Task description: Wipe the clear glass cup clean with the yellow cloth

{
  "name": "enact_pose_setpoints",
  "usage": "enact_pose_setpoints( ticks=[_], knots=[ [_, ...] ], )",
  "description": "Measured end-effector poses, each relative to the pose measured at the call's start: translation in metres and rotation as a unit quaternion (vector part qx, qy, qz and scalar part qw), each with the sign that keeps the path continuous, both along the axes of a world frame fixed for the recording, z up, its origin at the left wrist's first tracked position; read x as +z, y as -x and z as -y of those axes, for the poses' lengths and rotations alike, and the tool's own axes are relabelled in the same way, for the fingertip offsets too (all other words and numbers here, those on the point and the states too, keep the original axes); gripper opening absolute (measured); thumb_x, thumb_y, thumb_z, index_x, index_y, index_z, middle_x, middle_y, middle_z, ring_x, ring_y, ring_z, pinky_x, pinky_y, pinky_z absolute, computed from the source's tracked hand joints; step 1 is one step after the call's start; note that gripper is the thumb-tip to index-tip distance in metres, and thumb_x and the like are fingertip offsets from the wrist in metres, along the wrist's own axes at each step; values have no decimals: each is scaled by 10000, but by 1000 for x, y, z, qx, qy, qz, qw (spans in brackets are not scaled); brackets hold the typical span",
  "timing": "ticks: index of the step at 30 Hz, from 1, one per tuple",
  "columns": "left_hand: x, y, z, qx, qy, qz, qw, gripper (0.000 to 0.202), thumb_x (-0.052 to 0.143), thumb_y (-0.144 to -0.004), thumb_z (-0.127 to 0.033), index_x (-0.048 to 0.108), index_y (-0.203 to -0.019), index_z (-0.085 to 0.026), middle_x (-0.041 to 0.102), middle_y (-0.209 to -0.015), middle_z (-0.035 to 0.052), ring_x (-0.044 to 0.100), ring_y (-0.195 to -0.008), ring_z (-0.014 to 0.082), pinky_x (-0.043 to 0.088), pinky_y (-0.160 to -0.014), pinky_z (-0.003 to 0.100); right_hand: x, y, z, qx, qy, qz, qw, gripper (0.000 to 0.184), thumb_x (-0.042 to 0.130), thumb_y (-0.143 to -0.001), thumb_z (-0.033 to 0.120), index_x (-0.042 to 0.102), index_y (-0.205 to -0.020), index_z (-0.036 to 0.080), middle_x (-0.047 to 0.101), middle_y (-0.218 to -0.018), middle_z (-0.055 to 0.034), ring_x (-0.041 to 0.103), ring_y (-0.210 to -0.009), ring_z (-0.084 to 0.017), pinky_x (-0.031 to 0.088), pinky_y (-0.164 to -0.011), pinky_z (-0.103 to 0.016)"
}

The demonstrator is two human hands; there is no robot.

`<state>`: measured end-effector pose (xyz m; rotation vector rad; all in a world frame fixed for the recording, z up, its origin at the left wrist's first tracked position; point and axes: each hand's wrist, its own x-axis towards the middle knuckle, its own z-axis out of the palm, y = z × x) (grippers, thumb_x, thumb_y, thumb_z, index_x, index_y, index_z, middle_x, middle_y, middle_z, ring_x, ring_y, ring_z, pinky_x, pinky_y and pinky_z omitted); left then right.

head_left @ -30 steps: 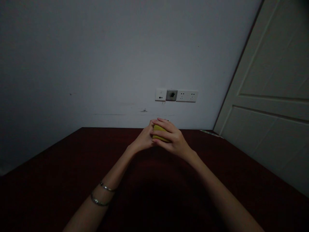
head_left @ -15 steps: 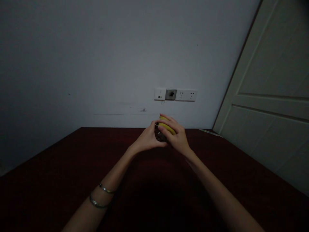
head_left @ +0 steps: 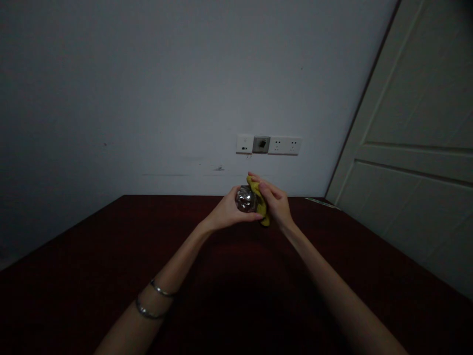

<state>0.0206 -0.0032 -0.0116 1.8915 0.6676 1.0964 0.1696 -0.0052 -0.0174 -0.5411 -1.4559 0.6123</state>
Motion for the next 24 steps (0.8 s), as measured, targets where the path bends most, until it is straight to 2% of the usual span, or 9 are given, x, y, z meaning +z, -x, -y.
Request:
enact_pose_setpoints(
  ticks=[4,7,10,14,17,20,24],
  knots=[
    [-5,2,-8,-5,-14,22,1000,655,769,-600,-277,433,-1144,-135,576,-1096,121,577,-998,249,461,-865,441,8,1,17,-15,-134,153,979,175,656,-774,257,720,-921,330,609,-1242,15,505,-1219,-217,377,-1042,-467],
    [-8,2,-12,-8,-31,28,999,696,767,-602,-264,411,-1187,-133,556,-1148,139,568,-1029,255,459,-880,444,12,2,23,-23,-162,206,965,227,651,-774,216,709,-959,334,600,-1253,14,470,-1252,-218,367,-1049,-471],
    [-9,1,-12,9,-18,20,1000,692,777,-592,-279,419,-1166,-133,577,-1110,137,586,-991,250,473,-852,442,13,5,22,-49,-130,162,977,212,628,-796,236,706,-970,329,597,-1259,6,538,-1180,-204,394,-1029,-448],
    [-8,0,-8,24,-31,0,999,722,801,-556,-294,425,-1152,-136,586,-1102,136,584,-999,251,463,-875,444,12,9,16,-73,-44,57,995,169,627,-793,301,723,-931,284,643,-1192,-22,582,-1118,-197,417,-1007,-412],
    [-5,2,-4,23,-61,-34,997,772,812,-537,-315,419,-1178,-141,587,-1119,131,566,-1039,252,437,-921,438,10,10,11,-53,59,-27,997,215,656,-757,363,730,-915,236,684,-1113,-49,601,-1087,-215,424,-999,-403],
    [-2,5,-1,23,-83,-67,994,789,819,-516,-321,437,-1185,-153,582,-1135,126,545,-1073,272,410,-946,460,5,9,4,-14,144,-81,986,316,678,-719,425,723,-940,204,710,-1039,-61,639,-1003,-234,462,-947,-414],
    [-2,6,-4,2,-40,-45,998,711,819,-515,-318,476,-1112,-142,600,-1070,115,578,-1007,262,444,-899,444,2,4,0,18,137,-56,989,385,589,-767,512,711,-965,204,709,-1023,-56,643,-977,-238,467,-932,-426]
  ],
)
